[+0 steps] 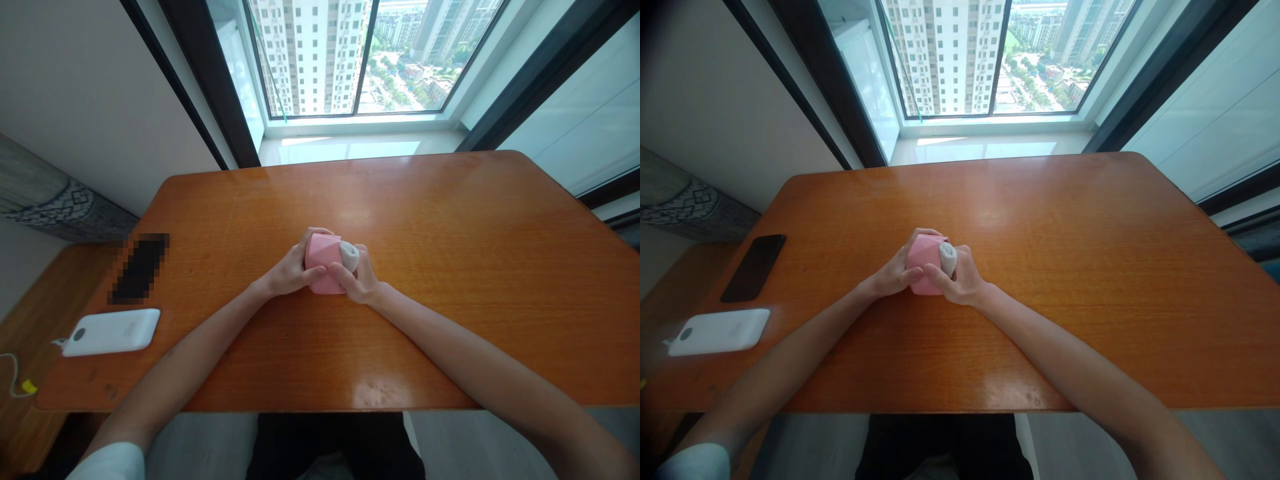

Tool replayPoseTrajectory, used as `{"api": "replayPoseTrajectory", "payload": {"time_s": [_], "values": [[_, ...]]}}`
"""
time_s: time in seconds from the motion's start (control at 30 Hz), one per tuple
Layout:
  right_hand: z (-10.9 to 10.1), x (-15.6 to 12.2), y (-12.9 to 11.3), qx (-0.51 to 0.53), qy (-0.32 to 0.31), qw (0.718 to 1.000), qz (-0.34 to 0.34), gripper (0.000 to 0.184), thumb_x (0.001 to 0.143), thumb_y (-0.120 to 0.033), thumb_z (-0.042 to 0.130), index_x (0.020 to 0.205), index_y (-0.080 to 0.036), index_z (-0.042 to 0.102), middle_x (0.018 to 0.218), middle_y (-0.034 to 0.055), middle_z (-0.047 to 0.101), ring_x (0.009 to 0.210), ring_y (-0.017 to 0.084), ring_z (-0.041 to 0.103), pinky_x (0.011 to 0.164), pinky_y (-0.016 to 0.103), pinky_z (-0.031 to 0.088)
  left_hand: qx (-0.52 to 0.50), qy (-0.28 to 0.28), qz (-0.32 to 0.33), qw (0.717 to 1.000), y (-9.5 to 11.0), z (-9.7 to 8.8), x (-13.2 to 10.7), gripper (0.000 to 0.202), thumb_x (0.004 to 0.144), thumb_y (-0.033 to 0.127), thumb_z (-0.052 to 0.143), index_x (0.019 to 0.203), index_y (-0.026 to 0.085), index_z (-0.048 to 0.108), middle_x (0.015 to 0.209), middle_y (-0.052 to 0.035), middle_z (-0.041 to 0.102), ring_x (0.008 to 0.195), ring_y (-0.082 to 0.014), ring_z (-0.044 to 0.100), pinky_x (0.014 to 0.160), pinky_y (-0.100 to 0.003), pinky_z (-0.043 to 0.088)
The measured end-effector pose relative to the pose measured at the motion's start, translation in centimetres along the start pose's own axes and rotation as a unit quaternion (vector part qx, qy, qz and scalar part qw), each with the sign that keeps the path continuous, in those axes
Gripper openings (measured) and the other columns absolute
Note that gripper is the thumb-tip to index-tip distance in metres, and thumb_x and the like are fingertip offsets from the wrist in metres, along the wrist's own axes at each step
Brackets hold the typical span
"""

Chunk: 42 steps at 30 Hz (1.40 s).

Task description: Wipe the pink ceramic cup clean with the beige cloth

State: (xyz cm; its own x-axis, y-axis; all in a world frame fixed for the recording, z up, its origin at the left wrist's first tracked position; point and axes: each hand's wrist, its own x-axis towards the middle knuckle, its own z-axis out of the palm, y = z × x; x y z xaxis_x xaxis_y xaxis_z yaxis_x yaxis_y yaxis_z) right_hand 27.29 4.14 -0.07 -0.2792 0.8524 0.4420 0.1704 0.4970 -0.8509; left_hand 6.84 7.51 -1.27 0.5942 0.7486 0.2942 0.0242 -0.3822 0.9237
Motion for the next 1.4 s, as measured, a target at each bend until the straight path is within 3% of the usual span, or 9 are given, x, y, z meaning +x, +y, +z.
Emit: {"api": "replayPoseTrajectory", "payload": {"time_s": [0.33, 0.5, 0.77, 0.87, 0.97, 1.03, 1.2, 1.4], "values": [[0.5, 0.1, -0.6, 0.047, 0.040, 0.996, 0.072, 0.060, 0.096, -0.062, 0.072, 0.062, -0.026, 0.039, 0.058, -0.0049, 0.038, 0.055, 0.011, 0.035, 0.052, 0.031, 0.028, 0.027, 0.014, 0.006, 1.000, -0.6, 0.1, 0.2, 0.085, 0.099, 0.091, 0.049, 0.147, 0.021, 0.059, 0.139, -0.0163, 0.072, 0.125, -0.0351, 0.074, 0.111, -0.050, 0.061], [0.7, 0.3, -0.6, 0.062, 0.049, 0.994, 0.082, 0.060, 0.096, -0.065, 0.071, 0.061, -0.025, 0.043, 0.058, -0.0046, 0.040, 0.054, 0.011, 0.036, 0.052, 0.030, 0.028, 0.007, 0.018, 0.010, 1.000, -1.2, 0.4, -0.1, 0.083, 0.102, 0.087, 0.048, 0.157, 0.025, 0.048, 0.142, -0.0151, 0.070, 0.125, -0.0319, 0.074, 0.109, -0.047, 0.062], [0.7, 0.7, -0.1, 0.118, 0.071, 0.982, 0.129, 0.058, 0.096, -0.075, 0.067, 0.074, -0.022, 0.060, 0.065, -0.0027, 0.049, 0.060, 0.013, 0.042, 0.056, 0.029, 0.034, 0.084, 0.085, 0.089, 0.989, -0.8, 0.5, -0.2, 0.082, 0.107, 0.081, 0.046, 0.172, 0.033, 0.033, 0.177, -0.0166, 0.040, 0.153, -0.0340, 0.056, 0.131, -0.057, 0.048], [0.7, 0.9, 0.0, 0.140, 0.090, 0.975, 0.150, 0.059, 0.095, -0.076, 0.069, 0.072, -0.023, 0.056, 0.066, -0.0032, 0.046, 0.060, 0.013, 0.040, 0.055, 0.029, 0.032, 0.127, 0.062, 0.139, 0.980, -0.7, 0.6, -0.3, 0.090, 0.104, 0.080, 0.056, 0.175, 0.032, 0.027, 0.180, -0.0185, 0.033, 0.165, -0.0373, 0.043, 0.137, -0.063, 0.039], [0.6, 1.1, 0.1, 0.146, 0.102, 0.971, 0.159, 0.059, 0.095, -0.075, 0.070, 0.071, -0.023, 0.055, 0.067, -0.0032, 0.046, 0.061, 0.013, 0.039, 0.055, 0.029, 0.032, 0.184, 0.045, 0.162, 0.969, -0.7, 0.8, -0.2, 0.112, 0.095, 0.070, 0.080, 0.178, 0.031, 0.015, 0.183, -0.0220, 0.026, 0.173, -0.0405, 0.029, 0.139, -0.068, 0.035], [0.6, 1.1, 0.3, 0.153, 0.100, 0.970, 0.160, 0.057, 0.095, -0.073, 0.070, 0.072, -0.023, 0.056, 0.067, -0.0032, 0.047, 0.061, 0.013, 0.040, 0.056, 0.029, 0.032, 0.201, 0.052, 0.162, 0.965, -0.7, 1.0, -0.1, 0.125, 0.087, 0.063, 0.091, 0.178, 0.033, 0.010, 0.184, -0.0236, 0.023, 0.173, -0.0419, 0.029, 0.137, -0.069, 0.038], [0.6, 1.1, 0.8, 0.173, 0.105, 0.964, 0.175, 0.055, 0.097, -0.071, 0.069, 0.074, -0.023, 0.058, 0.067, -0.0036, 0.050, 0.061, 0.012, 0.043, 0.056, 0.028, 0.034, 0.227, 0.055, 0.179, 0.956, -1.4, 1.3, 0.1, 0.145, 0.069, 0.071, 0.100, 0.178, 0.040, 0.009, 0.186, -0.0230, 0.017, 0.171, -0.0464, 0.034, 0.131, -0.073, 0.045], [0.4, 1.7, 0.7, 0.196, 0.100, 0.957, 0.190, 0.054, 0.096, -0.072, 0.069, 0.075, -0.023, 0.059, 0.069, -0.0033, 0.054, 0.061, 0.012, 0.044, 0.057, 0.028, 0.036, 0.297, 0.054, 0.182, 0.936, -2.0, 0.4, 0.2, 0.135, 0.078, 0.065, 0.097, 0.177, 0.041, 0.009, 0.187, -0.0213, 0.019, 0.170, -0.0418, 0.038, 0.132, -0.068, 0.048]]}}
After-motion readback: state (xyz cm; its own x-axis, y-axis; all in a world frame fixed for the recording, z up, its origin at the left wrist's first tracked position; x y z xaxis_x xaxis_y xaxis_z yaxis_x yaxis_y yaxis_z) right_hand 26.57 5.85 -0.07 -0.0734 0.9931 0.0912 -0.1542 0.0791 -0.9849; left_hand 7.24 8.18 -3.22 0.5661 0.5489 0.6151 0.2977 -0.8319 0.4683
